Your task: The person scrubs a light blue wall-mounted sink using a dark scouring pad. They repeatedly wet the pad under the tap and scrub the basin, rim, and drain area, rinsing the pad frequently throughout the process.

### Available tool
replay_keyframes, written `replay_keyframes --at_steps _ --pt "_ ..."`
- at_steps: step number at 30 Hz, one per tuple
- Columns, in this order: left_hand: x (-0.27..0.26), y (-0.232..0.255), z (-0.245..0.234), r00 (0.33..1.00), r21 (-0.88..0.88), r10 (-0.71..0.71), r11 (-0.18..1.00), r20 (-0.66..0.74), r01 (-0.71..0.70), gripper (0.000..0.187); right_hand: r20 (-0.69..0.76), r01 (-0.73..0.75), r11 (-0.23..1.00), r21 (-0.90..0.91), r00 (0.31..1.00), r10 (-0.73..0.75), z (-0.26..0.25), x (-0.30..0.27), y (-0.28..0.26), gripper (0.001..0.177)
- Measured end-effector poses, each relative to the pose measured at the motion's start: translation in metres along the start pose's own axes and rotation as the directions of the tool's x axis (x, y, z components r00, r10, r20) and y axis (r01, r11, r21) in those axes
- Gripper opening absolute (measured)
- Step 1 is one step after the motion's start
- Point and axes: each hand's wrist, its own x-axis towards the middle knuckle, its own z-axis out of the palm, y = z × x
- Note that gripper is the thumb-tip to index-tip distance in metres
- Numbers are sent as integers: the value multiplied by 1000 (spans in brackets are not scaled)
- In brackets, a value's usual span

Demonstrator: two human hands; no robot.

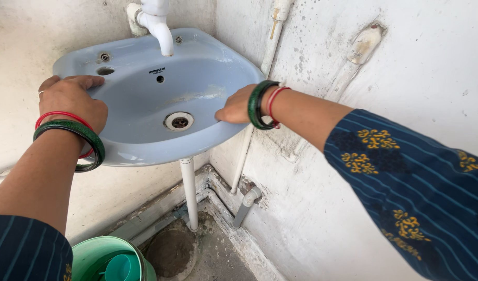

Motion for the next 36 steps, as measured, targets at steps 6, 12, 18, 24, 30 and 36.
replay_keyframes --at_steps 6,12,18,24,30,36 --pt "11 -9 7 997 52 63 997 -48 -60 61 -315 480 811 336 868 -384 -21 30 -155 61" --pt "10 -15 10 996 24 67 998 -51 -66 59 -665 341 923 180 733 -141 50 -7 -138 41" --pt "1 -9 6 990 34 105 994 -96 -102 57 -898 383 923 -32 395 -195 83 -4 34 42" --pt "-23 -2 -2 981 -177 -180 970 -75 165 55 -920 323 946 38 380 -93 73 4 19 42" --pt "-31 4 -3 977 -278 -209 941 -38 191 55 -711 293 943 158 696 -97 40 -8 -139 54" --pt "-32 0 -1 981 -314 -194 933 -29 175 58 -318 318 918 239 918 -235 -1 -8 -127 72"
